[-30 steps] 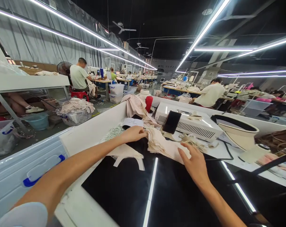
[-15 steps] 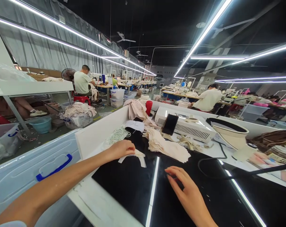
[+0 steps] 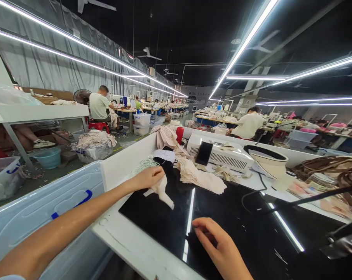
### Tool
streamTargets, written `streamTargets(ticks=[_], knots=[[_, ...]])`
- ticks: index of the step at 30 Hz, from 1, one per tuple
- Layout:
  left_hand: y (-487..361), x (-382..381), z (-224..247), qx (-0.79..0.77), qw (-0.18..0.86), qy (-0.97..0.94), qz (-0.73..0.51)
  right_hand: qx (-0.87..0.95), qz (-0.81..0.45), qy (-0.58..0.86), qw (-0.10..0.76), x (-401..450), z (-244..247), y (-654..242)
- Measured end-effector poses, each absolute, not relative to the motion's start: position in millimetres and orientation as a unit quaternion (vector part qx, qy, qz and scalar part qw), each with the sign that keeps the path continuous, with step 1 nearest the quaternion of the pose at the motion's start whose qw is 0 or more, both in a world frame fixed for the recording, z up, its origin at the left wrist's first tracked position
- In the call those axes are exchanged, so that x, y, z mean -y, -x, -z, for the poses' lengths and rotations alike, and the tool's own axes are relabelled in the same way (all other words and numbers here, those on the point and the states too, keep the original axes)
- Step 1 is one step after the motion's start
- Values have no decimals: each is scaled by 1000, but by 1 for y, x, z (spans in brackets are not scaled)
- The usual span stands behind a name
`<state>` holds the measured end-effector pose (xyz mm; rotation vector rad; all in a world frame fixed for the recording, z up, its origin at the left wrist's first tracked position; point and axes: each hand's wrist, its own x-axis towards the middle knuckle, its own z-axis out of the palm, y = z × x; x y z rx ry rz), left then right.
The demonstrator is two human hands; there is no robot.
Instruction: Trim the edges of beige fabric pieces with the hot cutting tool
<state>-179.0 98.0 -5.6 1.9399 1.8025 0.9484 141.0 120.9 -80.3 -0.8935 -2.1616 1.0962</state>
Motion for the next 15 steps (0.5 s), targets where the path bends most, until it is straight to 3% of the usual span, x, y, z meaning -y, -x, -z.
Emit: streamTargets(ticks=[5,9,12,15], knots=[[134,-74,-19,-608,228,-662,-374,671,-569,354,319,-98,77,-123],[93,-53,-20,-577,342,-644,-368,599,-595,376,381,-76,75,-109],[74,-43,-19,-518,508,-579,-372,539,-685,350,343,-69,72,-107],[65,-39,-19,-491,581,-528,-377,509,-770,260,284,-65,69,-112]])
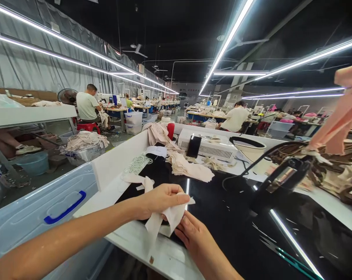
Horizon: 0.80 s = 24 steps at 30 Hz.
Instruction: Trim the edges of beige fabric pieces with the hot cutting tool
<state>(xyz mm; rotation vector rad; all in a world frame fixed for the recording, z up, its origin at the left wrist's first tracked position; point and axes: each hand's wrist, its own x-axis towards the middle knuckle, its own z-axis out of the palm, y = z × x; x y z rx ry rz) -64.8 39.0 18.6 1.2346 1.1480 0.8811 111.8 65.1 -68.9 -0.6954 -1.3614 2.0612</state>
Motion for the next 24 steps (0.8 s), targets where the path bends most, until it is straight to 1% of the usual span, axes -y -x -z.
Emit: streamTargets(ticks=[2,5,7,12,17,20,24], knots=[[64,-38,-16,-490,598,-508,-380,510,-773,239,293,-63,66,-117],[67,-36,-6,-494,601,-507,-372,503,-747,271,341,-58,63,-127],[69,-34,1,-501,588,-523,-361,508,-732,289,351,-55,61,-133],[66,-31,8,-522,538,-564,-346,509,-743,307,307,-44,59,-141],[57,-30,5,-527,534,-562,-347,534,-753,305,233,-40,61,-140],[57,-30,7,-530,521,-577,-339,548,-739,323,220,-40,65,-141],[57,-32,11,-538,469,-613,-339,565,-720,339,217,-41,66,-144]])
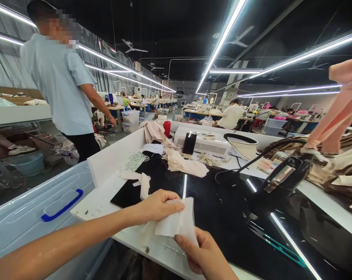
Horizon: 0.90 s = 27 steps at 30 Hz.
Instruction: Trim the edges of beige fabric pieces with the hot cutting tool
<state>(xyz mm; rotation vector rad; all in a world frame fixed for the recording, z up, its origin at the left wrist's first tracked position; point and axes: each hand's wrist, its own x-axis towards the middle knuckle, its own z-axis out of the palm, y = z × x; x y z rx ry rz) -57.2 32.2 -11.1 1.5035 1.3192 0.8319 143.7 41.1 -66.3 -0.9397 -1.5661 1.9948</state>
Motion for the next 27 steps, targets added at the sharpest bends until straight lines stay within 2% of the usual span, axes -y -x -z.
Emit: streamTargets(ticks=[10,14,17,19,24,27], knots=[[53,-33,28,-544,447,-620,-347,635,-687,316,158,-45,68,-152],[55,-39,33,-530,423,-651,-342,715,-608,315,142,-51,67,-156],[59,-50,23,-511,382,-684,-354,771,-517,327,179,-67,62,-161],[62,-59,11,-497,322,-718,-367,787,-466,341,216,-85,59,-166],[62,-71,4,-382,-55,-877,-288,817,-312,384,296,-135,61,-187],[53,-70,31,-286,-136,-918,-238,846,-228,380,298,-151,73,-197]])
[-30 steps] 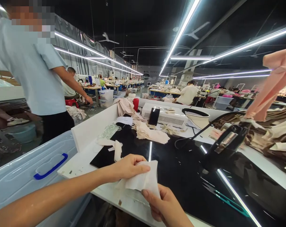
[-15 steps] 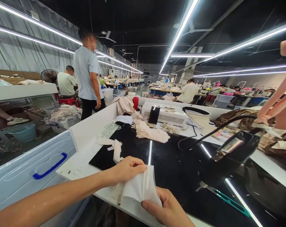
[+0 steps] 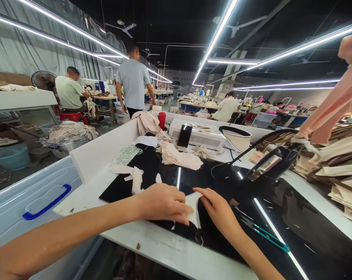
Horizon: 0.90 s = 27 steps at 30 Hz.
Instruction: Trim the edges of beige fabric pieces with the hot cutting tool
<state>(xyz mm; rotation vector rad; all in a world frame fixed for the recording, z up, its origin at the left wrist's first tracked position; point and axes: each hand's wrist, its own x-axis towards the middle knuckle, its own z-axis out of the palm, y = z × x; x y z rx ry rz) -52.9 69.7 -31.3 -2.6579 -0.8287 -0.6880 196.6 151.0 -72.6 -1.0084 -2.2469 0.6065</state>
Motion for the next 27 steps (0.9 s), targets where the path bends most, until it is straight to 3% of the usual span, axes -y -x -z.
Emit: streamTargets(ticks=[5,12,24,27], knots=[[40,-66,75,291,111,929,202,881,-94,375,273,-170,92,-205],[44,-65,80,310,76,927,196,884,37,363,293,-172,92,-218],[46,-63,80,326,65,920,208,941,20,148,304,-75,79,-250],[46,-63,77,324,63,922,203,927,-26,170,333,-72,76,-269]])
